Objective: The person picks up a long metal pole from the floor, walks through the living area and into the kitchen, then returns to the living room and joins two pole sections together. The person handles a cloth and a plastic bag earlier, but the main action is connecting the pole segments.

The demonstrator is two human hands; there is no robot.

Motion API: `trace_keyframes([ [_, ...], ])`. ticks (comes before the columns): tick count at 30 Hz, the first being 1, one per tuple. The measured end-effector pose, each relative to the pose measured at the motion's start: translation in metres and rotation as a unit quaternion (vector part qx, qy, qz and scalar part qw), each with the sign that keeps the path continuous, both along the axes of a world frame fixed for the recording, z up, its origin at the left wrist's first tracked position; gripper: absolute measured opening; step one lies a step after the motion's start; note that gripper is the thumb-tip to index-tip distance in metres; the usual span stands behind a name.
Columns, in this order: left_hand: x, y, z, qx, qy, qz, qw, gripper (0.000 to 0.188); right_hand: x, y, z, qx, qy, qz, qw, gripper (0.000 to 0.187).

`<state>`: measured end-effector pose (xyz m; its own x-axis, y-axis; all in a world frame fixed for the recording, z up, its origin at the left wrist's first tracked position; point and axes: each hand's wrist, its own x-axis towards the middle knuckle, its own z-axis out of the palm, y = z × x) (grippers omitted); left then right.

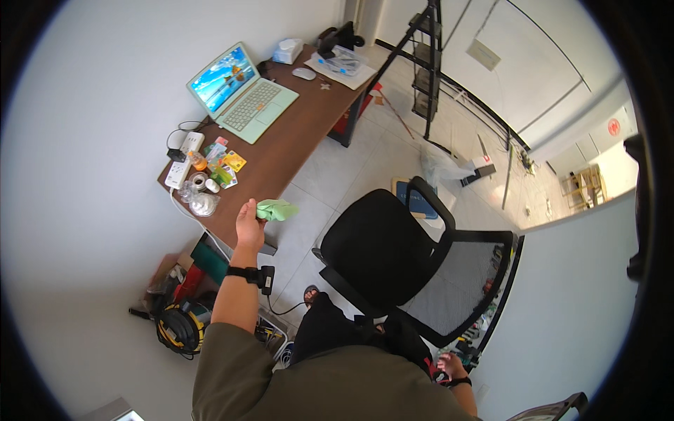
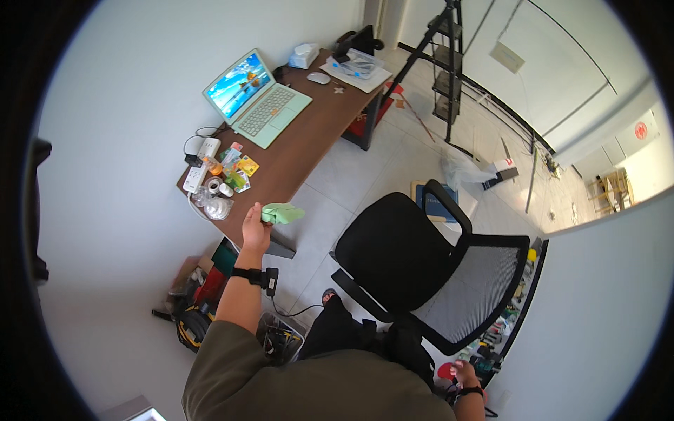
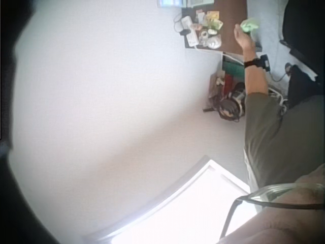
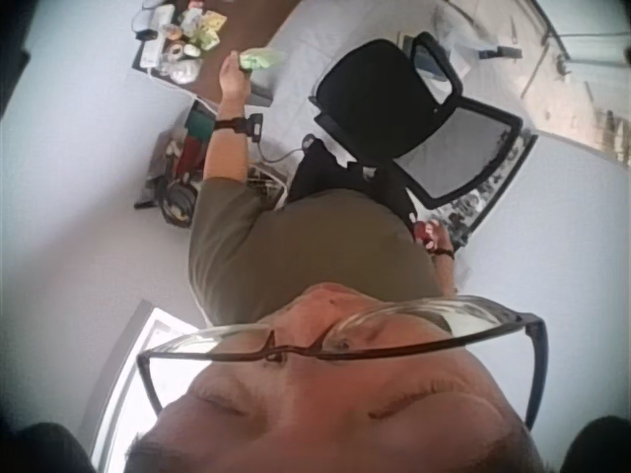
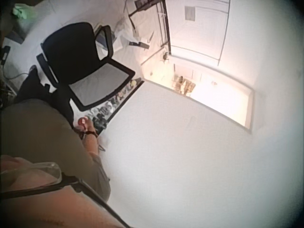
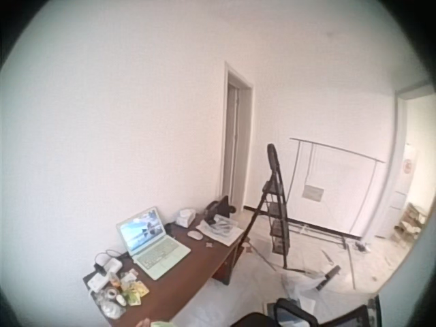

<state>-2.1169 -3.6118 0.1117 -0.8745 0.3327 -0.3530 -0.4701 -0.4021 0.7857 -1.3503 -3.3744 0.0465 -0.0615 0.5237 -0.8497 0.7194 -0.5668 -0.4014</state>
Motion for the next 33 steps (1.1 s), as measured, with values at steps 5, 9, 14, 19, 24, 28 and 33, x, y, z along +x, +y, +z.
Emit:
trace_keyframes([
  [5, 0.043, 0.027, 0.072, 0.102, 0.027, -0.128, 0.986, 0.014, 0.019, 0.019, -0.004, 0.069, 0.048, 0.007, 0.996, 0.015],
  [9, 0.068, 0.058, 0.127, 0.11, 0.093, -0.276, 0.95, 0.024, -0.007, 0.058, 0.062, 0.392, -0.11, 0.215, 0.888, 0.013],
  [14, 0.099, 0.093, 0.187, 0.089, 0.111, -0.402, 0.905, 0.009, -0.13, 0.062, 0.215, 0.481, 0.132, 0.004, 0.867, 0.024],
  [19, 0.151, 0.122, 0.225, 0.091, 0.133, -0.487, 0.858, 0.01, -0.261, 0.021, 0.313, 0.506, 0.244, 0.23, 0.795, 0.053],
  [24, 0.195, 0.133, 0.247, 0.086, 0.094, -0.519, 0.845, 0.015, -0.364, -0.019, 0.328, 0.585, 0.289, 0.37, 0.662, 0.085],
  [28, 0.2, 0.121, 0.253, 0.076, 0.067, -0.5, 0.86, 0.016, -0.387, -0.028, 0.322, 0.582, 0.312, 0.332, 0.673, 0.062],
  [33, 0.185, 0.108, 0.246, 0.092, 0.077, -0.488, 0.864, 0.015, -0.391, -0.021, 0.316, 0.414, 0.428, 0.287, 0.75, 0.014],
])
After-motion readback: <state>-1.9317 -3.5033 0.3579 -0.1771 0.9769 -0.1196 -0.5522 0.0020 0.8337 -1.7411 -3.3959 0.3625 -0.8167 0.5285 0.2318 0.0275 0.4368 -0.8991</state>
